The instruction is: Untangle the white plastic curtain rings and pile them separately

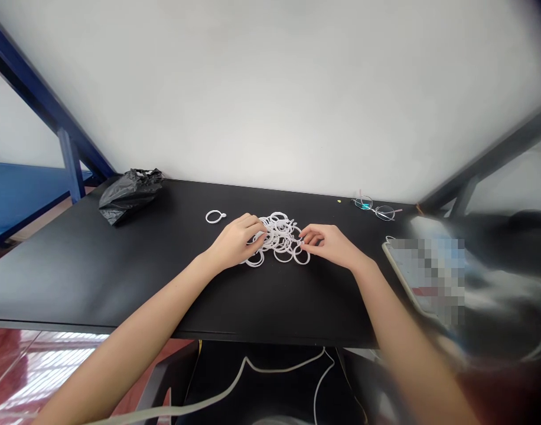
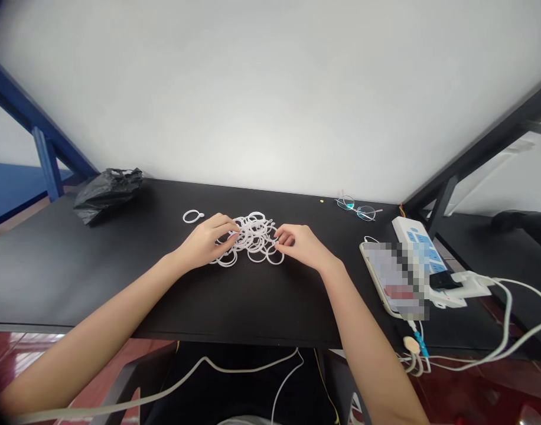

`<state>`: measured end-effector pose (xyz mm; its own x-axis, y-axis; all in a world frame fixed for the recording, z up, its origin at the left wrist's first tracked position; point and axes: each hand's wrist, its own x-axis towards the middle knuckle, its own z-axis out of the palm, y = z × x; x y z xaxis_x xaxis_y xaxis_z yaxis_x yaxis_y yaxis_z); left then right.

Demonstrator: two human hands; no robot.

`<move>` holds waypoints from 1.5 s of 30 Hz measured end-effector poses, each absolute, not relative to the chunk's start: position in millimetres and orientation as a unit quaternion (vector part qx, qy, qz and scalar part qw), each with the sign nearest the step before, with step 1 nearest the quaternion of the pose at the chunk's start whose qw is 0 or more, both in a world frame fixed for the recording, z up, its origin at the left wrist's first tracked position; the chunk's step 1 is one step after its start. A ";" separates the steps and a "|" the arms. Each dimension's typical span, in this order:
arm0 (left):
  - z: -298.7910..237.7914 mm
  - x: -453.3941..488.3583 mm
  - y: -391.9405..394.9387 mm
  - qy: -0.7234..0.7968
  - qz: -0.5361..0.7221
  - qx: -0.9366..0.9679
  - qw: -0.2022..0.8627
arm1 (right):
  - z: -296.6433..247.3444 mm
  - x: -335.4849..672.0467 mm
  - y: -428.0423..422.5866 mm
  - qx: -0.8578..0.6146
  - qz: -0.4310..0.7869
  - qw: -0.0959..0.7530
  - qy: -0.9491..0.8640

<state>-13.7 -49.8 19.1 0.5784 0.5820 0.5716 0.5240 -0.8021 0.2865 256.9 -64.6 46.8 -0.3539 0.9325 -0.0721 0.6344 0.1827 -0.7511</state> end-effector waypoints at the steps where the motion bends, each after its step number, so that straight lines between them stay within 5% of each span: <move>1: 18.8 -13.3 -49.8 0.310 0.338 0.888 0.044 | 47.3 257.8 -64.4 -0.528 0.361 0.209 -0.739; 8: 25.1 -7.4 -57.7 0.288 0.392 0.873 0.044 | 57.8 259.1 -65.4 -0.510 0.398 0.259 -0.717; 14: 27.6 8.6 -72.8 0.231 0.442 0.865 -0.045 | 43.4 215.9 -81.6 -0.488 0.379 0.549 -0.563; 20: 20.4 13.1 -72.7 0.225 0.459 0.858 -0.049 | 30.0 191.2 -96.4 -0.476 0.442 0.560 -0.516; 25: 27.2 15.1 -79.6 0.244 0.510 0.819 0.096 | 31.7 189.3 -98.4 -0.452 0.464 0.560 -0.517; 30: 32.0 11.4 -76.4 0.247 0.519 0.684 0.448 | 33.3 189.7 -96.8 -0.410 0.486 0.545 -0.546; 33: 32.7 4.2 -69.9 0.214 0.473 0.635 0.572 | 32.3 189.9 -98.5 -0.391 0.466 0.551 -0.571; 40: 36.6 -5.1 -63.6 0.217 0.438 0.627 0.606 | 30.9 193.4 -105.4 -0.361 0.410 0.566 -0.617; 45: 37.4 -1.9 -69.4 0.243 0.430 0.701 0.515 | 27.0 192.4 -105.7 -0.374 0.387 0.566 -0.625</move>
<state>-1.9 -69.4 37.4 0.5123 0.7832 0.3523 -0.1014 -0.3522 0.9304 192.4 -105.7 27.0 -0.0803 0.9054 0.4168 0.0288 0.4201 -0.9070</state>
